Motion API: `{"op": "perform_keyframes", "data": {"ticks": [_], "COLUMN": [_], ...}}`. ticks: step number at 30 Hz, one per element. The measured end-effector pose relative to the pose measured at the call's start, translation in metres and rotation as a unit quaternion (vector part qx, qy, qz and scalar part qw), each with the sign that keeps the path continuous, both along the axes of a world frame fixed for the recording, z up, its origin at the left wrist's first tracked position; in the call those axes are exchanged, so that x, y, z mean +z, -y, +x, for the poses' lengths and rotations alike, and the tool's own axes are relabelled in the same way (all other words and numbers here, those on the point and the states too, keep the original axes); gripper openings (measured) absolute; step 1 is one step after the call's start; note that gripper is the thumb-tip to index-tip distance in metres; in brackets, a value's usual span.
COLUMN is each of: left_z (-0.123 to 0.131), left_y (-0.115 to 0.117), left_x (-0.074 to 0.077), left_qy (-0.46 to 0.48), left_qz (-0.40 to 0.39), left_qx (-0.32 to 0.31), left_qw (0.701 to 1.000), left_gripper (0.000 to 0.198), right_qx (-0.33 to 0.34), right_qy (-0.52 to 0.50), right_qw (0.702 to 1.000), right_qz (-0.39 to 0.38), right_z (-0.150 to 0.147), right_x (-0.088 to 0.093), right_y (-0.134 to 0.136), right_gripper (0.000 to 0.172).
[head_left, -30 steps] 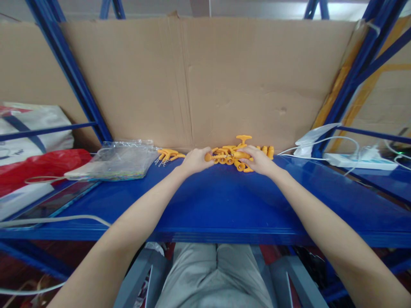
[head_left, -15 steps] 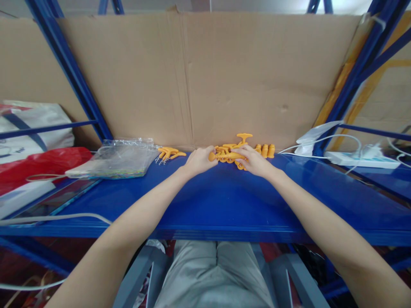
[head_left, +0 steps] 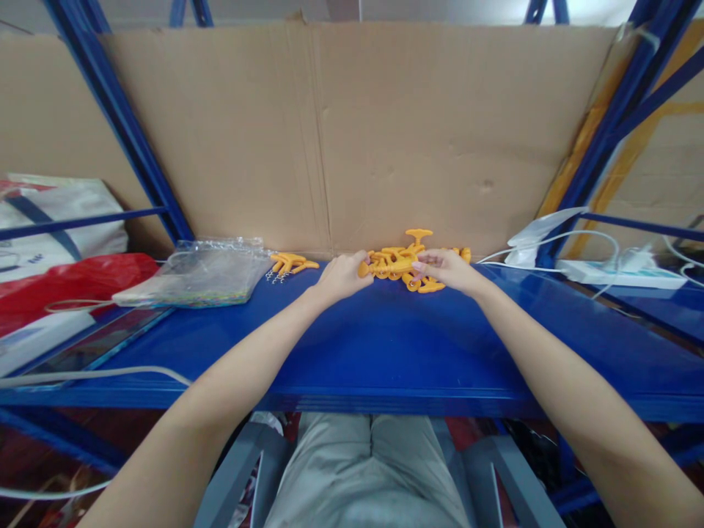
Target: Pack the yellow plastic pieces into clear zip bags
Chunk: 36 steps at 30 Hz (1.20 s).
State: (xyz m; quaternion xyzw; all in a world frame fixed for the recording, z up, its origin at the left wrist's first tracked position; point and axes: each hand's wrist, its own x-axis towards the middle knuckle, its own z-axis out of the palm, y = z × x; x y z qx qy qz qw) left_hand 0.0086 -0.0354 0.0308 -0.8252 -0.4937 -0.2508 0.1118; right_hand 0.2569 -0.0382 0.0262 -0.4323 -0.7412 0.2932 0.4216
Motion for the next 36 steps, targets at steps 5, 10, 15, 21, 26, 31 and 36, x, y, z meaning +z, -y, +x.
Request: {"op": "perform_keyframes", "data": {"ticks": [5, 10, 15, 21, 26, 31, 36], "left_z": [-0.001, -0.004, -0.005, -0.006, -0.005, -0.005, -0.006], "left_y": [-0.002, -0.009, -0.013, -0.012, -0.01, -0.01, -0.013], "left_x": [-0.001, -0.004, -0.006, -0.005, -0.005, -0.006, -0.007], "left_qy": [0.01, 0.023, 0.024, 0.015, -0.001, 0.004, 0.027], "left_qz": [-0.001, 0.01, 0.015, 0.011, 0.013, 0.015, 0.018], "left_qx": [0.008, -0.003, -0.02, -0.009, -0.014, -0.018, -0.01], "left_qw": [1.0, 1.0, 0.999, 1.0, 1.0, 1.0, 0.999], "left_gripper": [0.035, 0.032, 0.032, 0.033, 0.034, 0.034, 0.033], "right_qx": [-0.028, -0.018, 0.002, 0.041, 0.026, 0.03, 0.015], "right_qy": [-0.038, -0.068, -0.1, -0.096, -0.095, -0.096, -0.082], "right_qw": [0.995, 0.988, 0.983, 0.981, 0.985, 0.983, 0.983], "right_qz": [-0.089, -0.138, -0.152, -0.164, -0.144, -0.155, -0.165], "right_z": [-0.012, -0.016, -0.015, -0.01, -0.009, -0.013, -0.017], "right_x": [0.005, 0.004, 0.002, 0.003, 0.003, 0.004, 0.001], "right_y": [0.011, 0.012, 0.01, 0.012, 0.012, 0.014, 0.013], "right_gripper": [0.033, 0.04, 0.027, 0.033, 0.023, 0.034, 0.045]}}
